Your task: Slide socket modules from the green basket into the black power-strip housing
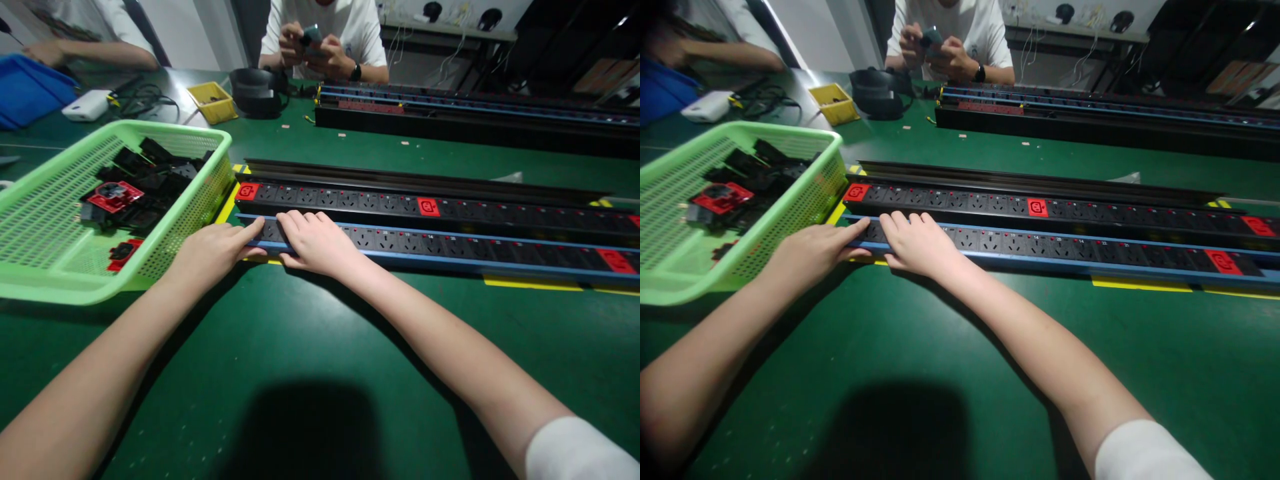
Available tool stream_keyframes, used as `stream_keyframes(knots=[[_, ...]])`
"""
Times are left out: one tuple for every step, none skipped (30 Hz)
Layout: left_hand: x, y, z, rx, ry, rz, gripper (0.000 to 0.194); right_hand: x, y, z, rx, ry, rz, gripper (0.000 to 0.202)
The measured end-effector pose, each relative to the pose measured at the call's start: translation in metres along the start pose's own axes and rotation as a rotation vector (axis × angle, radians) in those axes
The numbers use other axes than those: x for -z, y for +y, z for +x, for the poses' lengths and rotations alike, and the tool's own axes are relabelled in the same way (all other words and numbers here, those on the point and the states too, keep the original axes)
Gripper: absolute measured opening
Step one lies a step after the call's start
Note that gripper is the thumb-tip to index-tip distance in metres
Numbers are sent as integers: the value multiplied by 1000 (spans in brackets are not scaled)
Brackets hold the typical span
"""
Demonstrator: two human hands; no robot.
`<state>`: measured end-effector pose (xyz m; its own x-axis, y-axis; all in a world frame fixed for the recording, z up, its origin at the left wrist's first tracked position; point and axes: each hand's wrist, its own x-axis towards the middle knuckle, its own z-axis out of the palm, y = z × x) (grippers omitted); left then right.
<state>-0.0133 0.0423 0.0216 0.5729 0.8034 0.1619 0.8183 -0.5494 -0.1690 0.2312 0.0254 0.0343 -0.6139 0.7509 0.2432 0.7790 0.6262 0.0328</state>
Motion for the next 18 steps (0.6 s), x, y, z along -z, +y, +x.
stream_keyframes(knots=[[0, 1, 0, 6, -1, -8, 69, 0, 0, 0, 0, 3, 0, 50], [-2, 2, 0, 13, 6, -27, 69, 1, 0, 0, 0, 4, 1, 50], [-4, 2, -1, 20, 22, -54, 68, 1, 0, -1, -1, 1, 1, 49], [-6, 3, -1, 30, 46, -87, 66, 2, 0, -1, -2, -4, 2, 49], [-10, 4, -2, 45, 80, -120, 64, 2, 0, -1, -4, -7, 3, 49], [-13, 4, -3, 58, 114, -150, 61, 3, -1, -1, -6, -10, 5, 48], [-16, 5, -4, 67, 141, -171, 59, 3, -1, -1, -8, -10, 5, 48], [-19, 5, -4, 69, 160, -184, 56, 4, -1, -1, -10, -8, 5, 48], [-21, 6, -5, 65, 170, -190, 54, 4, -1, -1, -11, -7, 5, 48], [-22, 6, -5, 57, 174, -189, 52, 4, -1, 0, -12, -6, 6, 49], [-22, 6, -5, 47, 175, -181, 50, 3, -1, 0, -12, -5, 6, 49], [-22, 6, -5, 38, 176, -171, 48, 3, -1, -1, -13, -4, 7, 49], [-22, 7, -5, 30, 180, -161, 47, 3, -1, -1, -14, -3, 8, 49], [-22, 7, -4, 24, 183, -154, 46, 3, -1, -1, -15, -4, 7, 50], [-21, 7, -4, 17, 186, -151, 45, 3, -1, -1, -15, -5, 6, 52], [-21, 7, -4, 6, 185, -150, 44, 3, -1, -1, -15, -6, 4, 55], [-21, 8, -4, -9, 181, -152, 44, 3, -1, 0, -14, -8, 3, 58], [-20, 8, -5, -27, 175, -156, 43, 2, -1, 0, -12, -9, 2, 61]])
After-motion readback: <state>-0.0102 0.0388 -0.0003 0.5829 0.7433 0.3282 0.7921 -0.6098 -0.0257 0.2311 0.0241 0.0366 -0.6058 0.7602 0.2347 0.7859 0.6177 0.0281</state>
